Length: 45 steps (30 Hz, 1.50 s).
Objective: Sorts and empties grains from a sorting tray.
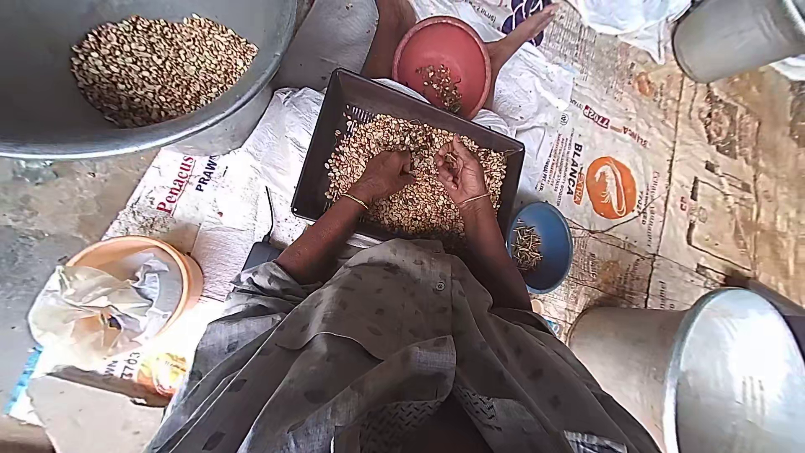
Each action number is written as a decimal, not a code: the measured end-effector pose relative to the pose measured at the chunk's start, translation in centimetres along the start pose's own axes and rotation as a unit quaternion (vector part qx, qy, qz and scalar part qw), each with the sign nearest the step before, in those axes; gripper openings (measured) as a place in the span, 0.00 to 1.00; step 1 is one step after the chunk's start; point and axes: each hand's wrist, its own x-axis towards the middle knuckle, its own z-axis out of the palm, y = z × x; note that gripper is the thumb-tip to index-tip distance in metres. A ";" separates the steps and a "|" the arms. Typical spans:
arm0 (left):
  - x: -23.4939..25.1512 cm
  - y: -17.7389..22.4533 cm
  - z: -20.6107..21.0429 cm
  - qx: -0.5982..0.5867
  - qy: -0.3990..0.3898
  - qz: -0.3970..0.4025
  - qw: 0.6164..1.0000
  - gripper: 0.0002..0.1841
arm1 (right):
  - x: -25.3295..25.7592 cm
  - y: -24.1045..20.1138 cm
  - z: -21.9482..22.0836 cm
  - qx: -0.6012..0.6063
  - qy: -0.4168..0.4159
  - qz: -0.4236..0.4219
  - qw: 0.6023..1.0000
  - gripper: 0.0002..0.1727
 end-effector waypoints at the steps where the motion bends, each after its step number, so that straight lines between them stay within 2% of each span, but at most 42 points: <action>1: 0.0 0.2 0.2 0.031 -0.013 0.001 0.999 0.12 | 0.2 -0.2 0.4 -0.043 0.031 0.009 0.999 0.22; 4: 0.1 0.4 0.3 0.044 -0.033 0.011 0.998 0.10 | 1.5 -0.3 1.1 -0.209 0.055 -0.021 0.976 0.14; 6: 0.1 0.0 0.1 -0.005 -0.025 0.016 1.000 0.10 | 2.6 -0.2 1.0 -0.384 0.037 -0.069 0.920 0.13; 8: 0.0 -0.7 -0.3 -0.129 0.022 0.018 0.991 0.10 | 3.4 -0.4 1.4 -0.509 0.027 -0.081 0.857 0.16; 10: -0.3 -1.1 -0.6 -0.331 0.096 -0.014 0.939 0.09 | 4.0 -0.7 2.0 -0.576 0.032 -0.089 0.812 0.18; 12: -0.2 -1.4 -1.1 -0.499 0.171 -0.053 0.848 0.09 | 4.5 -1.0 2.4 -0.648 0.028 -0.079 0.757 0.18; 14: -0.3 -1.7 -2.0 -0.587 0.216 -0.068 0.778 0.10 | 4.9 -0.7 2.7 -0.712 0.018 -0.042 0.700 0.18; 16: -0.4 -2.1 -2.9 -0.618 0.240 -0.081 0.744 0.08 | 4.8 0.5 2.8 -0.730 0.035 -0.056 0.680 0.17; 18: -0.3 -2.4 -3.8 -0.609 0.237 -0.124 0.746 0.08 | 4.7 1.4 2.3 -0.715 0.057 -0.088 0.691 0.17; 20: 0.1 -2.0 -4.7 -0.563 0.204 -0.167 0.783 0.10 | 4.8 1.9 1.7 -0.676 0.063 -0.115 0.725 0.16; 22: 0.9 -1.2 -5.3 -0.467 0.173 -0.145 0.855 0.11 | 5.1 2.2 1.0 -0.605 0.067 -0.154 0.779 0.13; 24: 2.0 -1.4 -5.2 -0.295 0.140 -0.078 0.942 0.09 | 5.5 2.3 0.4 -0.499 0.072 -0.181 0.844 0.11; 26: 2.9 -1.8 -4.6 -0.152 0.100 -0.046 0.982 0.11 | 5.4 1.9 0.4 -0.352 0.083 -0.163 0.918 0.07; 28: 3.3 -1.6 -3.7 -0.051 0.070 -0.080 0.993 0.14 | 4.9 0.7 0.8 -0.191 0.095 -0.104 0.971 0.10; 31: 3.3 -1.2 -2.7 0.029 0.049 -0.125 0.990 0.14 | 4.4 -0.6 0.3 -0.003 0.064 -0.027 0.998 0.16; 34: 3.4 -1.9 -2.7 -0.042 0.064 -0.094 0.993 0.13 | 4.7 -0.7 -0.1 0.007 0.048 -0.026 0.998 0.20; 36: 3.3 -2.8 -2.7 -0.187 0.097 -0.067 0.975 0.09 | 5.0 -0.7 0.9 -0.092 0.047 -0.044 0.994 0.17; 37: 3.1 -3.0 -2.7 -0.287 0.114 -0.066 0.949 0.05 | 5.2 -0.4 1.3 -0.180 0.045 -0.069 0.980 0.14; 38: 3.1 -2.9 -2.9 -0.398 0.129 -0.075 0.905 0.05 | 5.5 0.0 1.4 -0.294 0.040 -0.100 0.950 0.10; 40: 3.0 -2.6 -3.9 -0.581 0.136 -0.080 0.798 0.11 | 5.9 0.6 1.6 -0.522 0.020 -0.120 0.844 0.14; 41: 2.9 -2.7 -4.3 -0.625 0.140 -0.074 0.764 0.12 | 6.1 1.0 2.0 -0.603 0.015 -0.109 0.790 0.17; 43: 2.6 -3.0 -4.6 -0.671 0.156 -0.043 0.723 0.13 | 5.8 1.6 3.5 -0.699 0.028 -0.078 0.710 0.18; 45: 2.5 -3.3 -4.6 -0.681 0.169 -0.018 0.712 0.11 | 5.4 1.9 4.5 -0.738 0.048 -0.073 0.669 0.17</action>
